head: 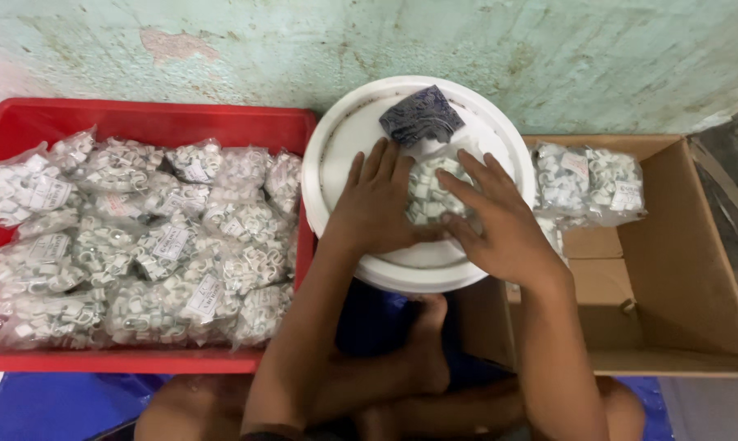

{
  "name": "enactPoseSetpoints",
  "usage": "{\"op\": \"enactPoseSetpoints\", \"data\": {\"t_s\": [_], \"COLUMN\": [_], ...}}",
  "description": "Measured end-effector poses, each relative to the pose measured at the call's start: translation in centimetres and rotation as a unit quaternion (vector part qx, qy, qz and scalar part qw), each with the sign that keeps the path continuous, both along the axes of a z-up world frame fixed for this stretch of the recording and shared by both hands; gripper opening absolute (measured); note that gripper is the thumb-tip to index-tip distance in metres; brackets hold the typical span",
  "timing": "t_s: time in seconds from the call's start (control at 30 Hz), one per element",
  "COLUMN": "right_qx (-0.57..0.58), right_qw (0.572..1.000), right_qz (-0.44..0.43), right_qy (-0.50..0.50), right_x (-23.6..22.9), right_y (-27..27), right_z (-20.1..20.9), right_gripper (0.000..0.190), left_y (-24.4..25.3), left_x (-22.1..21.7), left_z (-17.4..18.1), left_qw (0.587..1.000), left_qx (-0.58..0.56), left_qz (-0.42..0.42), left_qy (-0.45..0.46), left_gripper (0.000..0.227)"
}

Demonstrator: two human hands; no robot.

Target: The person wipes small plastic bags containing white plastic clips with a cloth on top of a bucket lid and places them into a cardboard box.

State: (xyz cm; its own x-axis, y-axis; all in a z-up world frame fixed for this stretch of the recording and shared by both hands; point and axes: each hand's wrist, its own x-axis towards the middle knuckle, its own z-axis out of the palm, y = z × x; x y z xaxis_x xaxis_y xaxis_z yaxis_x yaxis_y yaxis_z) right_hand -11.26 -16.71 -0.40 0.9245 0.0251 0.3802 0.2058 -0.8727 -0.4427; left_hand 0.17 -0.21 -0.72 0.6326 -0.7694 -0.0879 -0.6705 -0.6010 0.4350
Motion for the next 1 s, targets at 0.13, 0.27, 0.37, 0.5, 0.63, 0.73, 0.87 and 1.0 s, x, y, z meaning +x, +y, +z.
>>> {"op": "enactPoseSetpoints", "data": {"t_s": [0.13,0.27,0.37,0.5,0.63,0.73,0.87,1.0], "right_qx": [0.053,0.034,-0.001,0.120,0.393,0.448,0.466,0.469], "right_qw": [0.990,0.997,0.996,0.987,0.911,0.869,0.855,0.859], "right_qz": [0.021,-0.004,-0.031,-0.068,-0.112,-0.172,-0.194,-0.201], "right_qy": [0.126,0.062,-0.082,-0.083,-0.052,-0.124,-0.118,-0.047], "right_x": [-1.7,-1.1,-0.8,-1.6,-2.7,-5.2,-10.5,-14.7], "right_y": [-0.5,-0.6,-1.5,-2.5,-4.6,-8.0,-12.6,-16.0], "right_z": [1.5,-0.7,-3.1,-2.7,-1.2,-2.0,-3.0,-3.2], "right_gripper": [0.062,0.063,0.056,0.037,0.037,0.025,0.024,0.039], "left_y": [-0.1,-0.4,-0.2,-0.2,-1.8,-5.5,-12.5,-18.4], "left_x": [0.4,1.4,1.7,-0.3,-1.9,-4.0,-8.3,-12.2], "left_z": [-0.7,-3.9,-4.2,-1.5,-0.2,-1.1,-2.0,-2.8], "left_qw": [0.999,0.991,0.979,0.915,0.813,0.842,0.848,0.853], "left_qx": [-0.042,-0.108,-0.178,-0.367,-0.504,-0.495,-0.478,-0.399], "left_qz": [-0.011,0.003,0.036,0.097,0.052,-0.033,0.010,0.046], "left_qy": [-0.033,-0.073,-0.089,0.138,0.285,0.215,0.229,0.335], "left_gripper": [0.087,0.059,0.042,0.032,0.047,0.060,0.056,0.051]}}
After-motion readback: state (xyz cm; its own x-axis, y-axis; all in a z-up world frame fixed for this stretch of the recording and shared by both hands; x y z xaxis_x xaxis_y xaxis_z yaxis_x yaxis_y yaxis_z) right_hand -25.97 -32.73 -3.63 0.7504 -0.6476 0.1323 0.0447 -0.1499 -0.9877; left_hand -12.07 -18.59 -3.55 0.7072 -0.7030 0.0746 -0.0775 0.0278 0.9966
